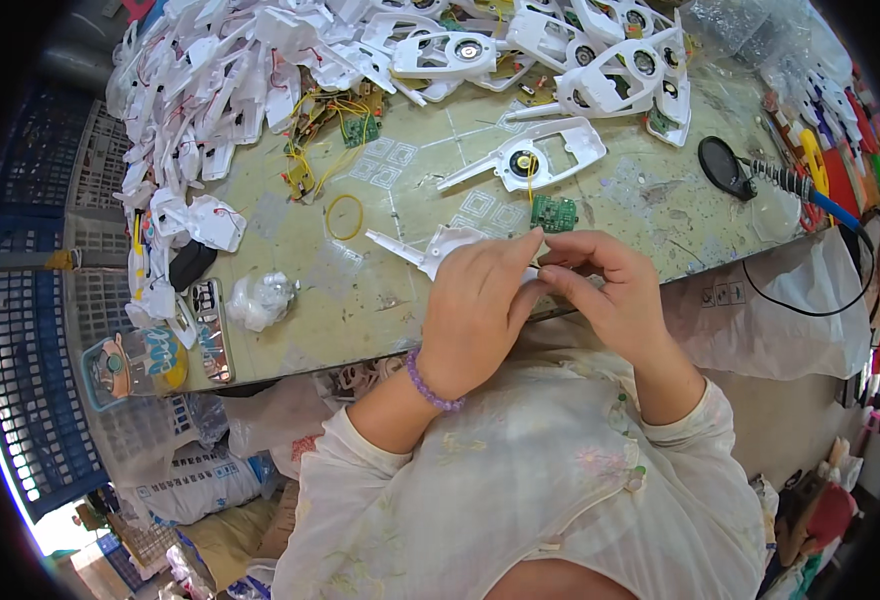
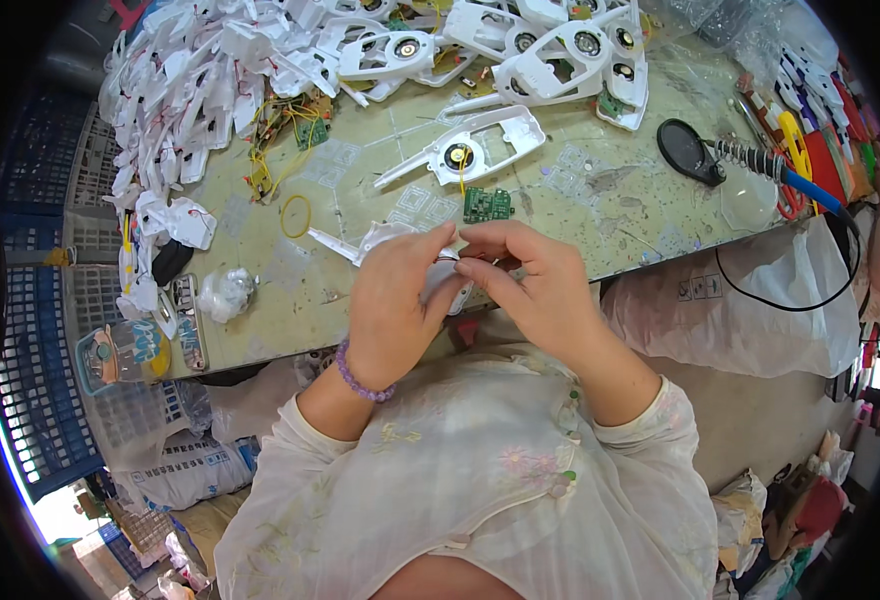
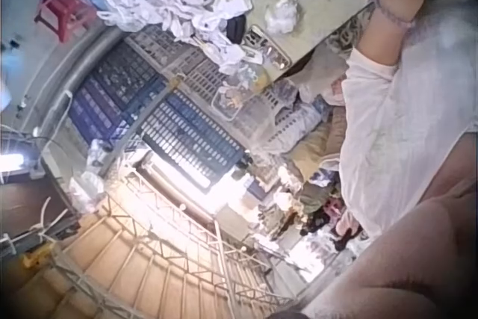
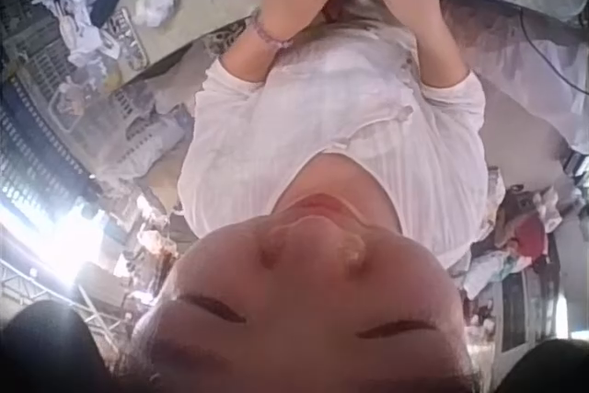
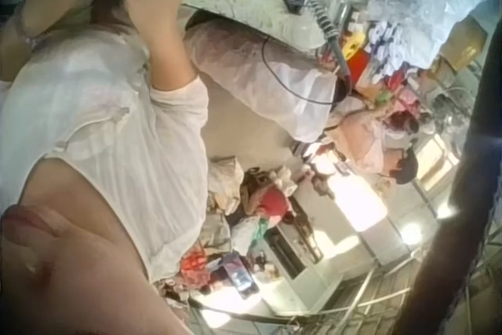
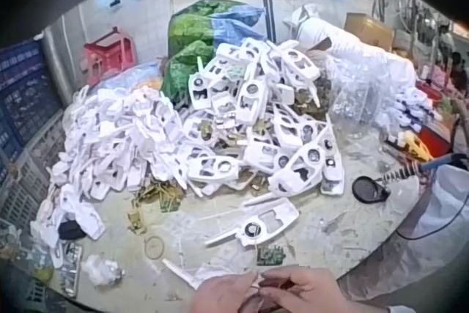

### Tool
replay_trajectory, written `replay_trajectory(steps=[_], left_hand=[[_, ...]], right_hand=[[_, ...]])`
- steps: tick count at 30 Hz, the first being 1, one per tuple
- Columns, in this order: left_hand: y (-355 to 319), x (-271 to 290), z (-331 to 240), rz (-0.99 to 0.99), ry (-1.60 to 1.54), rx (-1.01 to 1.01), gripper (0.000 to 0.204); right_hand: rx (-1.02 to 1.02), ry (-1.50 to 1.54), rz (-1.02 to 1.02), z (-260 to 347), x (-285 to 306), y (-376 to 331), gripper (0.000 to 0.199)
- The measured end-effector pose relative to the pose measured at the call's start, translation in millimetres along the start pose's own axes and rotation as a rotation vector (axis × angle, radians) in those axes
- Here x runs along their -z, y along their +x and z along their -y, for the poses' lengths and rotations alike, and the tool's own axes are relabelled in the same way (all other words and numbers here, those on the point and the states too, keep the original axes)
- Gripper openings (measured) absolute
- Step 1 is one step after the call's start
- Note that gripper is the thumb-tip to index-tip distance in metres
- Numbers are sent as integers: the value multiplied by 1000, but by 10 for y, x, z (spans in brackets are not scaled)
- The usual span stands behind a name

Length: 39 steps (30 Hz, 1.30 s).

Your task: Soldering wires to circuit boards and assembling them into plastic toy housings at a factory workbench.

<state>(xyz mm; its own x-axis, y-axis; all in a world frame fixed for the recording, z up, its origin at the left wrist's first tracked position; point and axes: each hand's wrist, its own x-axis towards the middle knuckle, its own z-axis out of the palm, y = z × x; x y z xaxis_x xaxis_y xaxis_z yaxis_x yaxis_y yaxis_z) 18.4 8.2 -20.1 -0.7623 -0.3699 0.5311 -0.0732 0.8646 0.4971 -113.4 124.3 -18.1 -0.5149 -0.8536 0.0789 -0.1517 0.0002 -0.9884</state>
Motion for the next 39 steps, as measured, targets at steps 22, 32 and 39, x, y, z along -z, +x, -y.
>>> replay_trajectory(steps=[22,32,39], left_hand=[[137,-102,38,-32,-55,78,20],[121,-74,93,-15,-213,136,22],[128,-62,76,7,-199,158,22]], right_hand=[[44,47,-7,-8,72,12,10],[97,-21,43,102,84,-8,11],[261,-290,-128,109,124,51,13]])
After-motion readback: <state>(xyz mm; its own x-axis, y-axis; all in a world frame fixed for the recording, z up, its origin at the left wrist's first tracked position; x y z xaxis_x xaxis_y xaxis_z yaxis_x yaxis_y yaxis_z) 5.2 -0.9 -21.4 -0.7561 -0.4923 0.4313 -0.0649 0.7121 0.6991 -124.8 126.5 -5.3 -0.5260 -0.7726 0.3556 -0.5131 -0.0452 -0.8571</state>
